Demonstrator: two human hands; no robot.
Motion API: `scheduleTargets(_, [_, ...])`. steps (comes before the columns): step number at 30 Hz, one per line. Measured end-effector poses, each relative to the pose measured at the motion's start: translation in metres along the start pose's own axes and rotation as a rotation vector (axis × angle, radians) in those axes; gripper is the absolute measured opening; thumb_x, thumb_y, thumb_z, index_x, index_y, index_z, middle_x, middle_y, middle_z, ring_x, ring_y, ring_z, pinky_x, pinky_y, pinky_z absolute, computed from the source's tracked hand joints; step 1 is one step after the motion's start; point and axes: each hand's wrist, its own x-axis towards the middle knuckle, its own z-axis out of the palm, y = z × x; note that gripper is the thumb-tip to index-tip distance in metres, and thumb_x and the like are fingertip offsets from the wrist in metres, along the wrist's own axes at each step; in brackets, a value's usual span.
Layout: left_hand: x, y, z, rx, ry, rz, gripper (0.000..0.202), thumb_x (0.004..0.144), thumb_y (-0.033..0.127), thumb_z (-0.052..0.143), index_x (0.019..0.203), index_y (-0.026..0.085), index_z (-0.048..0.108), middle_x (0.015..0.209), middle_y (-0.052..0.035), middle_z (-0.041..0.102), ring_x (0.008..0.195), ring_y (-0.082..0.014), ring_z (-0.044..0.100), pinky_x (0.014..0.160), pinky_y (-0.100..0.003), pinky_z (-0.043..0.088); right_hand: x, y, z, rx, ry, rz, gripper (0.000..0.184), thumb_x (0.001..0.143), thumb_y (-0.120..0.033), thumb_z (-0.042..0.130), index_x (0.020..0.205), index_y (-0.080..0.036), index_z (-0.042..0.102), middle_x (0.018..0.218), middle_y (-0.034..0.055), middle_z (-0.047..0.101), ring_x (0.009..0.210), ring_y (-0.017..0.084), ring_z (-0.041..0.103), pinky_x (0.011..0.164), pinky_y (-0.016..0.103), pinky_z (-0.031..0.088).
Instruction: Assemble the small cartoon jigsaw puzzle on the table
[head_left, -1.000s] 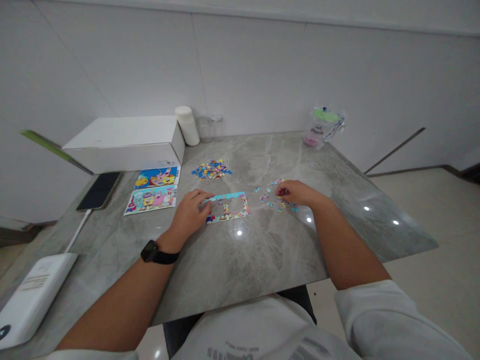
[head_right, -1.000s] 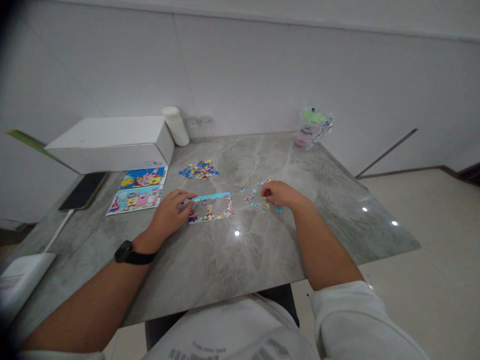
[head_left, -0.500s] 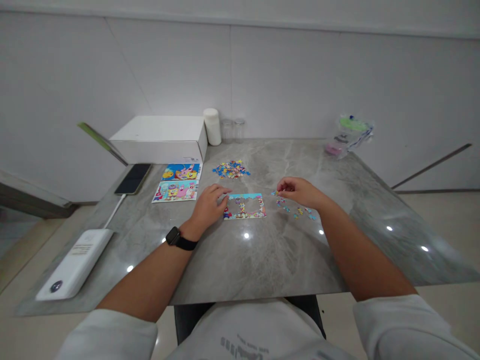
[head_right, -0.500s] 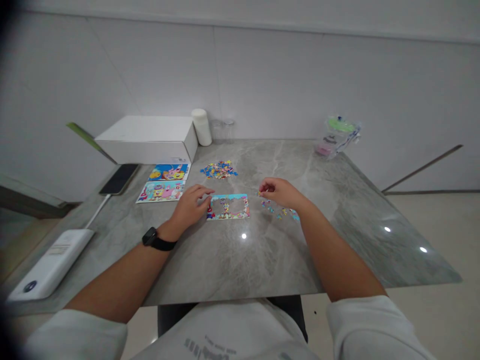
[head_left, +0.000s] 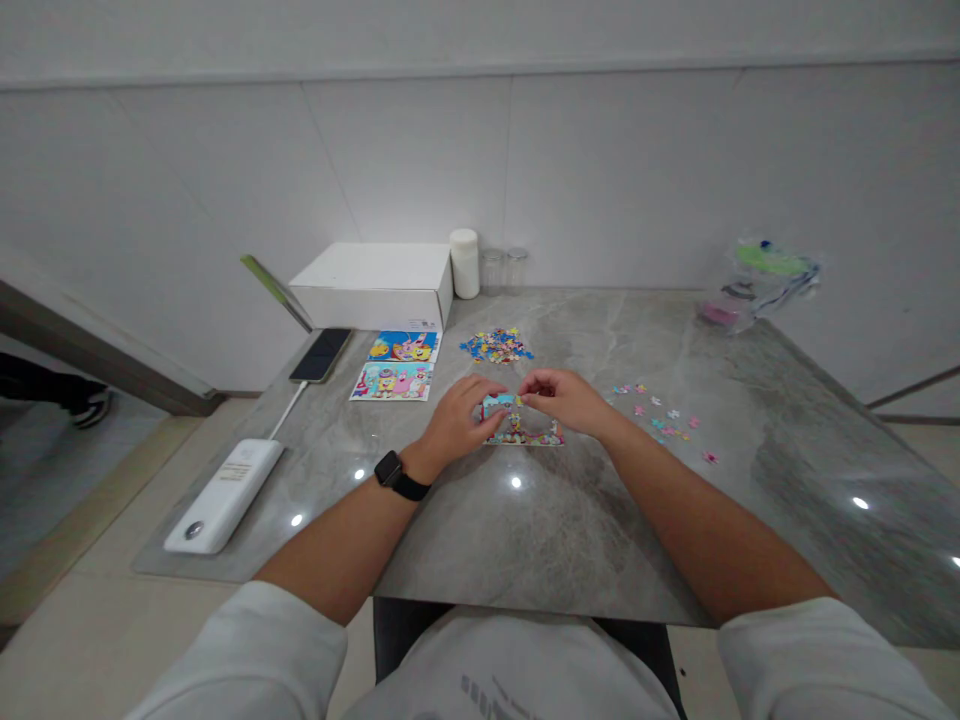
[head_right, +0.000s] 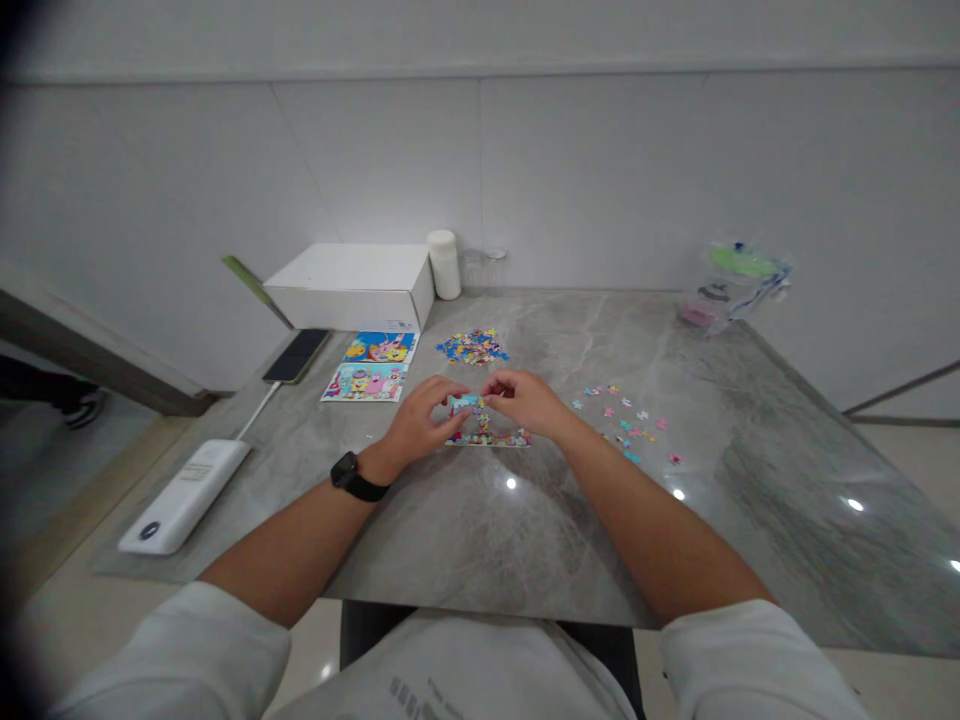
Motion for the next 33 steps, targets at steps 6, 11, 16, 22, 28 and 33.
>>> scheduleTargets(6, [-0.001,-0.006,0.005,0.025,-0.024,0.051,0.025,0.098,0.031,0.071,0.120,0.021,0.070,0.110,-0.0082,0.071,0.104,-0.0232,0.066,0.094,-0.040,0.056,-0.002,0.002,0.003,-0.030,0.009,-0.016,0.019,0.082,-0.035,0.069,0.090,-0.018,0.073,0.076,-0.0003,0.066,0.069,0.014,0.056,0.065,0.027,0.042])
scheduleTargets(11, [-0.002,-0.007,0.006,0.028,-0.024,0.070,0.024,0.097,0.029,0.073,0.120,0.022,0.071,0.109,-0.0077,0.071,0.102,-0.0228,0.067,0.092,-0.040,0.056,-0.002,0.002,0.008,-0.020,0.008,-0.027,0.018,0.082,-0.034,0.071,0.091,-0.019,0.072,0.079,-0.0002,0.069,0.070,0.014,0.058,0.065,0.027,0.043])
scheduleTargets(16, [-0.001,-0.006,0.006,0.038,-0.017,0.062,0.018,0.096,0.027,0.074,0.113,0.023,0.073,0.107,-0.0066,0.071,0.100,-0.0222,0.067,0.091,-0.039,0.056,-0.001,0.007,0.012,0.064,-0.006,0.010,0.019,0.081,-0.032,0.073,0.095,-0.019,0.069,0.083,0.0004,0.071,0.072,0.014,0.062,0.069,0.028,0.048])
scheduleTargets(22, [-0.002,-0.010,0.005,0.042,-0.033,0.050,0.018,0.096,0.030,0.073,0.113,0.023,0.072,0.109,-0.0064,0.070,0.103,-0.0222,0.066,0.094,-0.039,0.054,0.000,0.006,0.011,0.032,0.069,-0.019,0.021,0.084,-0.030,0.074,0.102,-0.020,0.071,0.089,0.0019,0.073,0.080,0.017,0.065,0.076,0.030,0.050])
scheduleTargets(28, [-0.002,-0.009,0.005,0.040,-0.070,0.009,0.018,0.096,0.029,0.073,0.112,0.023,0.072,0.109,-0.0067,0.070,0.105,-0.0230,0.066,0.096,-0.040,0.054,0.001,0.008,0.013,0.014,0.020,-0.025,0.019,0.084,-0.029,0.073,0.100,-0.018,0.072,0.088,0.0020,0.074,0.077,0.015,0.064,0.073,0.028,0.050])
scheduleTargets(33, [-0.002,-0.010,0.005,0.055,-0.112,0.016,0.019,0.096,0.030,0.073,0.113,0.023,0.071,0.110,-0.0069,0.070,0.105,-0.0233,0.066,0.096,-0.040,0.053,0.001,0.008,0.014,-0.047,0.010,-0.014,0.016,0.083,-0.026,0.074,0.097,-0.018,0.074,0.086,0.0014,0.075,0.074,0.014,0.063,0.070,0.026,0.048])
